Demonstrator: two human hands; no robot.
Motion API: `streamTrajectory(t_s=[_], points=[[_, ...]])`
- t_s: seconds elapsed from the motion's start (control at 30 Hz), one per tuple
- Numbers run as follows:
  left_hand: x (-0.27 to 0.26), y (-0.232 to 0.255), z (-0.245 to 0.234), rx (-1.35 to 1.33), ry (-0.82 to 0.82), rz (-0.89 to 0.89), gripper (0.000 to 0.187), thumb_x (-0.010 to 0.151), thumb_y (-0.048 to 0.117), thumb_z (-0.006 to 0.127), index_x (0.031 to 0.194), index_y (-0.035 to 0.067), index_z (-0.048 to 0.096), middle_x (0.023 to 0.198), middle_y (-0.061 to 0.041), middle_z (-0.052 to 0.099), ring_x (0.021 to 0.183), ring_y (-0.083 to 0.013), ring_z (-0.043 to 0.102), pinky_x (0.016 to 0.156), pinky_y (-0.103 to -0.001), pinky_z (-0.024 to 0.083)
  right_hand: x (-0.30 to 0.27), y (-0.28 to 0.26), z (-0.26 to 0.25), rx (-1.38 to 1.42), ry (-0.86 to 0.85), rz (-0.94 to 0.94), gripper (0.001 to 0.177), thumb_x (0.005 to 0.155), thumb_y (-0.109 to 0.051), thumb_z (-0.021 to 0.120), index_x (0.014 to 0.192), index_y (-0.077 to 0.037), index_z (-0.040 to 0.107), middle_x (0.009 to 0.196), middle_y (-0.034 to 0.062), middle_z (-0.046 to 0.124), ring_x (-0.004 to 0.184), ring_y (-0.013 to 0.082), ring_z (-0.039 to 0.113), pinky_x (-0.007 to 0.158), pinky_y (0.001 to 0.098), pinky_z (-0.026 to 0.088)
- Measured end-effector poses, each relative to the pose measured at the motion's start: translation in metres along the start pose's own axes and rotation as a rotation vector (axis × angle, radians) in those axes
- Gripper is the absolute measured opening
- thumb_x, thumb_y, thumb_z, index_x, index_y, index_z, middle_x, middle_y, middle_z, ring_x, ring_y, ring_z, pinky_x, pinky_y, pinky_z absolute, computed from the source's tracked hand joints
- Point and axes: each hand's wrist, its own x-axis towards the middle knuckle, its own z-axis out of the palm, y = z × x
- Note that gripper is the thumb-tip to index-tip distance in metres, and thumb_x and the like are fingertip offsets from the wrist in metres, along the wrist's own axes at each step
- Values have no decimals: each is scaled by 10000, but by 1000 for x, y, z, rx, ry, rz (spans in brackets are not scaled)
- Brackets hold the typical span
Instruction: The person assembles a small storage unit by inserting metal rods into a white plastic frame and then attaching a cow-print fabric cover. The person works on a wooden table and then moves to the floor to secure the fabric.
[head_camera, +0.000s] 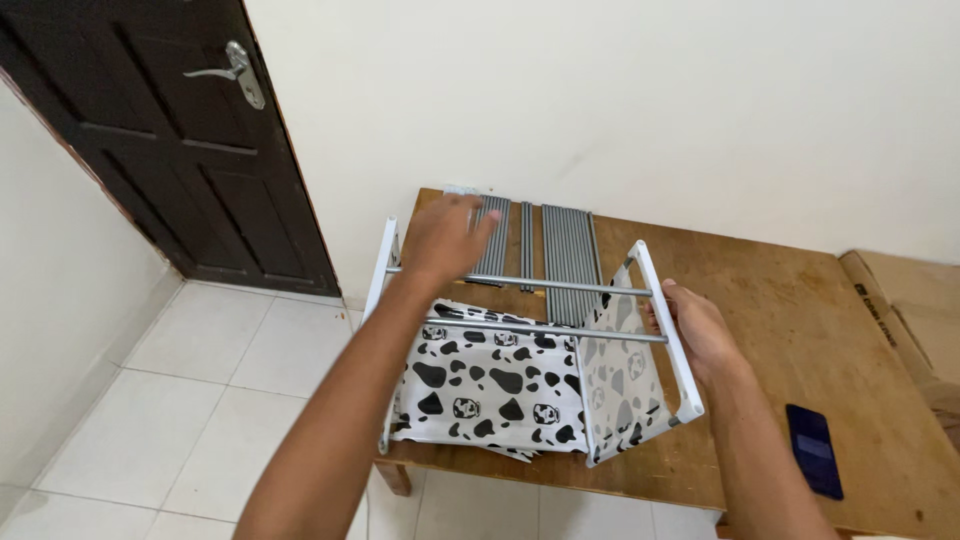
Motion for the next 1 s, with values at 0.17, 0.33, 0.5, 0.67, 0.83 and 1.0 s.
streamTrajectory(t_s=[0.17,0.33,0.5,0.67,0.83,1.0], points=[[-21,-77,-62,-276,18,-256,717,999,507,531,1484,-17,465,1489,-255,501,1400,-368,482,1163,-413,371,4,-7,9,-92,72,-48,480,1082,-395,348,1361,-67,559,1233,122,588,1063,204,567,901,377,502],[-43,-93,-46,-621,-86,-450,809,992,611,346,1558,34,325,1653,-167,305,1533,-280,251,1215,-364,185,16,-11,14,-24,-86,-89,663,1041,-512,195,1553,-127,368,1581,129,450,1382,278,499,1146,402,420],[-46,-95,-28,-828,-88,-596,819,991,625,336,1526,10,423,1605,-176,423,1487,-281,397,1206,-349,266,19,-14,15,-51,-147,-99,705,1032,-535,166,1578,-108,294,1625,112,359,1472,274,391,1208,419,321],[-40,-100,-22,-756,-67,-659,819,998,646,311,1519,31,457,1596,-174,426,1487,-280,388,1206,-337,263,20,-14,19,-72,-104,-88,706,1031,-537,178,1576,-113,323,1600,139,410,1492,271,391,1220,418,315],[-38,-95,-20,-730,-63,-547,773,999,622,254,1553,106,407,1632,-118,371,1517,-252,321,1214,-336,217,15,-20,23,-93,-78,-53,699,1016,-531,174,1588,-148,289,1626,113,364,1508,256,354,1223,420,294],[-37,-85,-24,-759,-72,-551,750,1005,601,226,1564,127,387,1646,-104,363,1538,-244,302,1229,-343,208,6,-26,28,-324,36,126,719,981,-640,184,1607,-297,267,1659,62,321,1529,256,327,1240,518,237]])
